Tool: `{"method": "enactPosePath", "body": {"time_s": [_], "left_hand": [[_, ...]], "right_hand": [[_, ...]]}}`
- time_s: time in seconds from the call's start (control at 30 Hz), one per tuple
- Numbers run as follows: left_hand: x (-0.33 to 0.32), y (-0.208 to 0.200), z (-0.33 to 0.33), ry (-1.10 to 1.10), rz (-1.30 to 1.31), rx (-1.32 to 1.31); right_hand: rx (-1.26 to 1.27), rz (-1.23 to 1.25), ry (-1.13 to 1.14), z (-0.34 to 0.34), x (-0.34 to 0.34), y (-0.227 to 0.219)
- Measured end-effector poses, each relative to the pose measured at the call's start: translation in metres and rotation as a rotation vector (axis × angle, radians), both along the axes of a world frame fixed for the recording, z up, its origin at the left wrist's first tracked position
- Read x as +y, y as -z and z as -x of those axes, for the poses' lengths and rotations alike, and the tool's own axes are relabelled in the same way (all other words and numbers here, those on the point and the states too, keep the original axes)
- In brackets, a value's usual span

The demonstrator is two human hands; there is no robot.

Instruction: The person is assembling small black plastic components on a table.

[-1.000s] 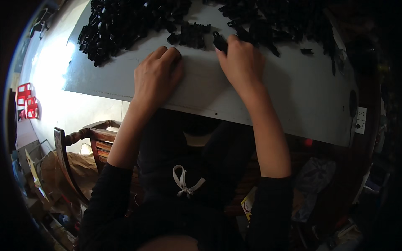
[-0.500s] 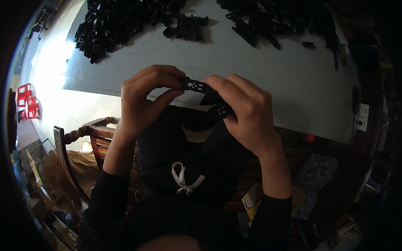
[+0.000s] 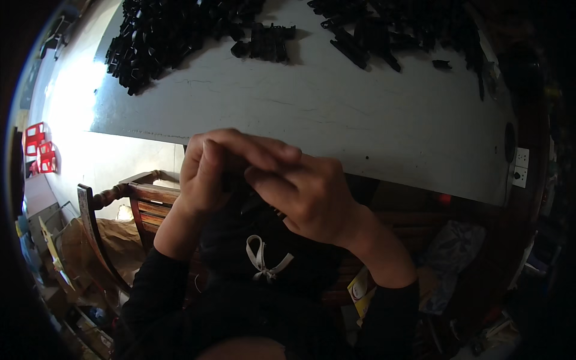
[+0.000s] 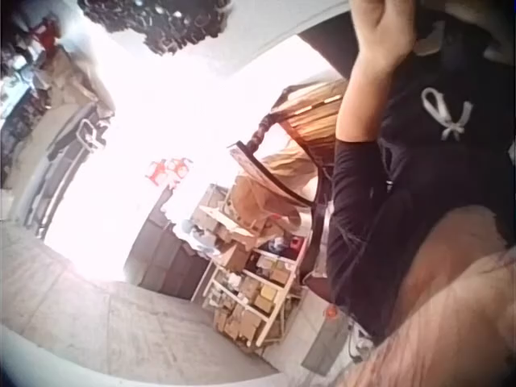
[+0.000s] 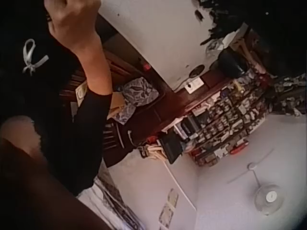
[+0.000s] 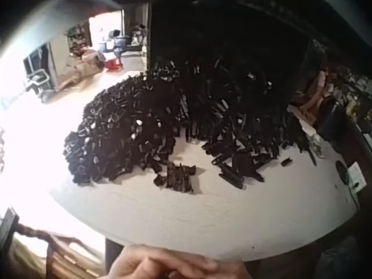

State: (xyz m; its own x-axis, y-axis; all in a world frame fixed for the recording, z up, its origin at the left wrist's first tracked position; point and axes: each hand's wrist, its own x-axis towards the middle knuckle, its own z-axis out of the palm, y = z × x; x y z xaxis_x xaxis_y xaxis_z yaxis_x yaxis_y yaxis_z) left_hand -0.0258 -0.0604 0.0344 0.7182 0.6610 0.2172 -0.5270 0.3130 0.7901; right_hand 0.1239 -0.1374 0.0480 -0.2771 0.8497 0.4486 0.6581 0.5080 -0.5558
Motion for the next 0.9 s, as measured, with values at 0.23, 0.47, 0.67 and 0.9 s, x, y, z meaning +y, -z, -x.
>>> {"method": "enactPosePath", "body": {"time_s": [0.23, 0.47, 0.67, 0.9], "left_hand": [[0.019, 0.012, -0.003, -0.230, -0.453, 0.175], [0.104, 0.027, -0.010, -0.782, -0.918, 0.862], [0.103, 0.032, -0.006, -0.710, -0.947, 0.971], [0.076, 0.025, 0.007, -0.617, -0.896, 0.971]], "right_hand": [[-0.152, 0.135, 0.067, -0.001, 0.010, 0.004], [-0.417, 0.144, 0.844, -0.083, 0.091, 0.009], [-0.524, 0.195, 0.823, -0.094, 0.094, 0.013], [-0.283, -0.014, 0.627, -0.057, 0.043, 0.010]]}}
